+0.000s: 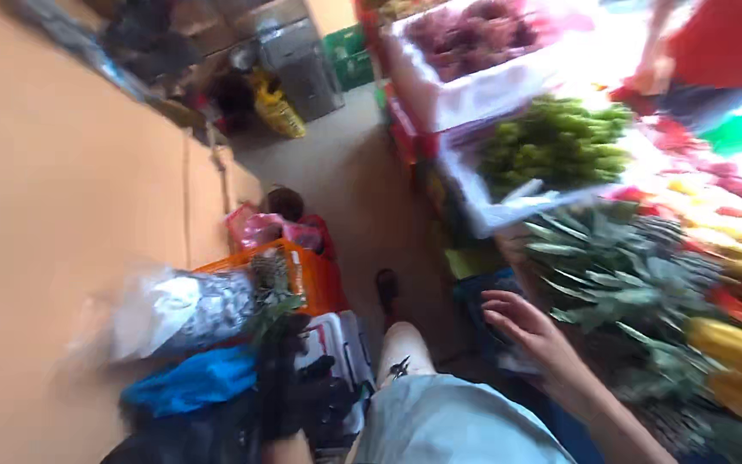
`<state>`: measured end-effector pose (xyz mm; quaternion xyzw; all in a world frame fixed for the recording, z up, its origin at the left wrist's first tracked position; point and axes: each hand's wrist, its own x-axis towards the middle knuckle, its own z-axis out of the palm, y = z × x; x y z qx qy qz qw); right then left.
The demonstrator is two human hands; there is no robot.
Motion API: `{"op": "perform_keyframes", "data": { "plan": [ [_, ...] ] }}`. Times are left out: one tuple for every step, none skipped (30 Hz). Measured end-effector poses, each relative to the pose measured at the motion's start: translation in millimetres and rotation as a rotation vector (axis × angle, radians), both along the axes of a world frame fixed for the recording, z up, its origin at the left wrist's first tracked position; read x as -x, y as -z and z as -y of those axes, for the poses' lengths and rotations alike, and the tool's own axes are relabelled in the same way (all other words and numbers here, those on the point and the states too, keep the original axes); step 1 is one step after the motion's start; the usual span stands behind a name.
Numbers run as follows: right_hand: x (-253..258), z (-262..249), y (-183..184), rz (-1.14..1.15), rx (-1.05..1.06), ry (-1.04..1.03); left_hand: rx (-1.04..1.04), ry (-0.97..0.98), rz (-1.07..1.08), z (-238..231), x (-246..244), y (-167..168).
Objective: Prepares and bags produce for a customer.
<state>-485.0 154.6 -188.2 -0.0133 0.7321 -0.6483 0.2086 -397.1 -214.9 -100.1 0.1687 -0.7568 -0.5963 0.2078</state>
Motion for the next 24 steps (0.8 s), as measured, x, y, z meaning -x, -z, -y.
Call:
{"op": "perform_keyframes", "data": {
  "plan": [
    [20,12,9,-0.014,-0.021,0.036,-0.024,0.076,-0.048,38,30,19],
    [39,26,15,-0.027,-0.063,0.080,-0.047,0.123,-0.067,65,67,29],
    [57,41,18,-0.028,-0.107,0.121,-0.058,0.140,-0.061,84,106,32],
    [75,58,17,-0.022,-0.144,0.157,-0.055,0.153,-0.044,100,145,31],
    [96,76,15,-0.019,-0.163,0.178,-0.036,0.189,-0.021,115,182,27],
    [121,95,11,-0.025,-0.165,0.174,-0.004,0.256,-0.004,129,218,21],
    [147,112,6,-0.037,-0.167,0.145,0.040,0.344,0.006,143,252,13],
    [171,126,0,-0.054,-0.185,0.096,0.077,0.431,0.010,157,283,6],
    [196,138,-8,-0.078,-0.222,0.041,0.101,0.489,0.009,169,313,1],
    [223,151,-13,-0.114,-0.255,0.008,0.105,0.514,0.012,183,343,-3],
    [252,164,-16,-0.146,-0.270,0.002,0.095,0.505,0.019,201,371,-6],
    [282,179,-17,-0.164,-0.273,0.014,0.085,0.466,0.029,221,396,-6],
    [311,194,-15,-0.176,-0.263,0.041,0.085,0.410,0.054,244,419,-4],
    [339,210,-11,-0.188,-0.236,0.079,0.094,0.354,0.095,272,439,0],
    [368,225,-5,-0.211,-0.200,0.122,0.105,0.315,0.137,301,461,5],
    [400,239,4,-0.236,-0.162,0.164,0.128,0.283,0.175,331,487,14],
    [434,255,13,-0.258,-0.137,0.195,0.160,0.247,0.226,362,513,25],
    [468,273,21,-0.261,-0.127,0.208,0.182,0.209,0.305,391,535,34],
    [502,291,28,-0.249,-0.136,0.197,0.193,0.163,0.390,416,551,43],
    [537,311,34,-0.231,-0.153,0.161,0.189,0.112,0.455,437,564,51],
    [576,331,37,-0.216,-0.180,0.107,0.170,0.054,0.500,454,576,56],
    [620,356,38,-0.212,-0.203,0.048,0.136,-0.013,0.523,469,589,58],
    [666,385,38,-0.217,-0.212,-0.004,0.106,-0.081,0.529,484,602,59],
    [708,419,35,-0.218,-0.209,-0.058,0.079,-0.134,0.531,500,614,57]
  ]
}}
